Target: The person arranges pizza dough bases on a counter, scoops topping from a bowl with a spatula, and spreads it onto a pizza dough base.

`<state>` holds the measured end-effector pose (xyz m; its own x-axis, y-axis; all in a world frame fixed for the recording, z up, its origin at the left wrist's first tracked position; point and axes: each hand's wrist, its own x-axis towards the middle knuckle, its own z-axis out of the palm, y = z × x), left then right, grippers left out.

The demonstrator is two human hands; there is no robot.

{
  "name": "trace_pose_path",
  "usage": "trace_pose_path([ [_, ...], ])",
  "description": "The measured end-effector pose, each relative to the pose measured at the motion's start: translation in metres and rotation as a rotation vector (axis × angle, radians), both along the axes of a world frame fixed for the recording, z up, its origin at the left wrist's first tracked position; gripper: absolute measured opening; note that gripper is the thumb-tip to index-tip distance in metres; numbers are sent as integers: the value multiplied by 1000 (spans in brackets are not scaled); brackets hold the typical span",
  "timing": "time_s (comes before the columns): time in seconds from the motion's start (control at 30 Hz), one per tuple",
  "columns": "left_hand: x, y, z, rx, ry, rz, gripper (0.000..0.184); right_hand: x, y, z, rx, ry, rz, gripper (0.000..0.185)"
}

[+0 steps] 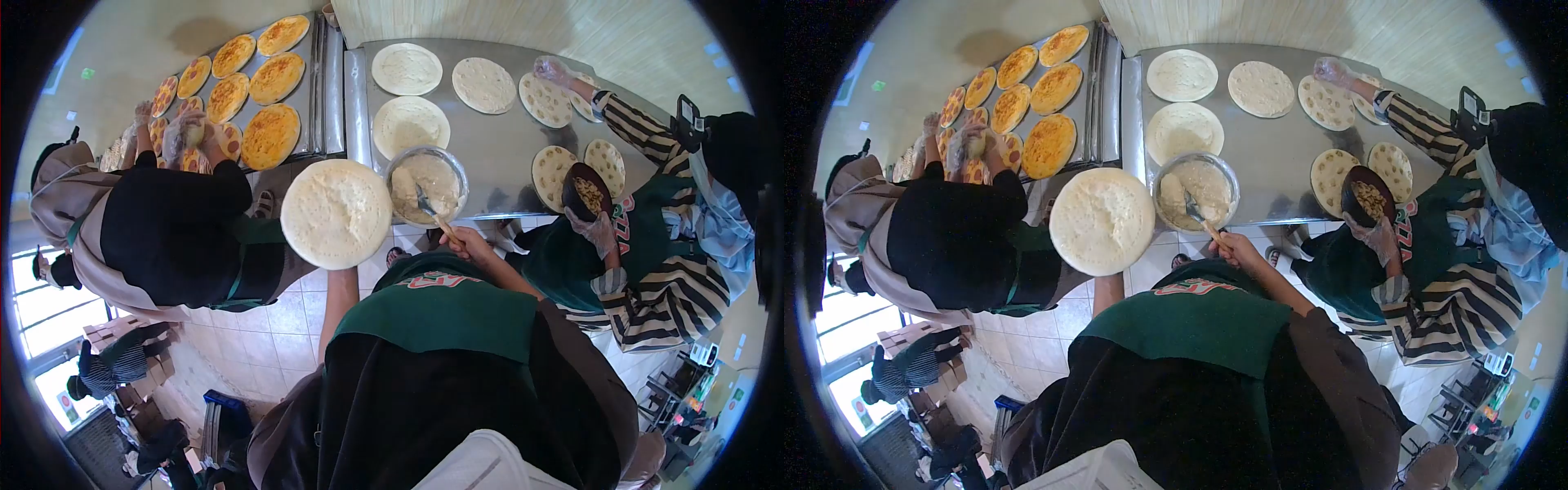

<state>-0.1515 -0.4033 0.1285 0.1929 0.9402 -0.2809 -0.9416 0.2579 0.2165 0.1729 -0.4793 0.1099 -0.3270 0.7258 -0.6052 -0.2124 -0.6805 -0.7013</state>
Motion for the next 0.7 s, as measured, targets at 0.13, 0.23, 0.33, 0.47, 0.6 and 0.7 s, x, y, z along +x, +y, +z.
trace_pose_path([
  [0.13,-4,-2,12,7,20,0,69,13,4,30,167,-72,-43,41],
  [0.23,32,7,20,7,43,-4,69,20,8,56,228,-163,-32,41],
  [0.33,75,14,30,4,90,15,69,14,5,43,427,-462,-10,34],
  [0.47,119,32,26,90,149,65,68,-23,-14,90,903,-1278,35,33],
  [0.6,123,52,-3,151,45,-3,70,-12,-41,110,873,-1212,168,34],
  [0.7,111,59,-11,102,4,-58,69,5,-31,143,766,-981,218,31],
])
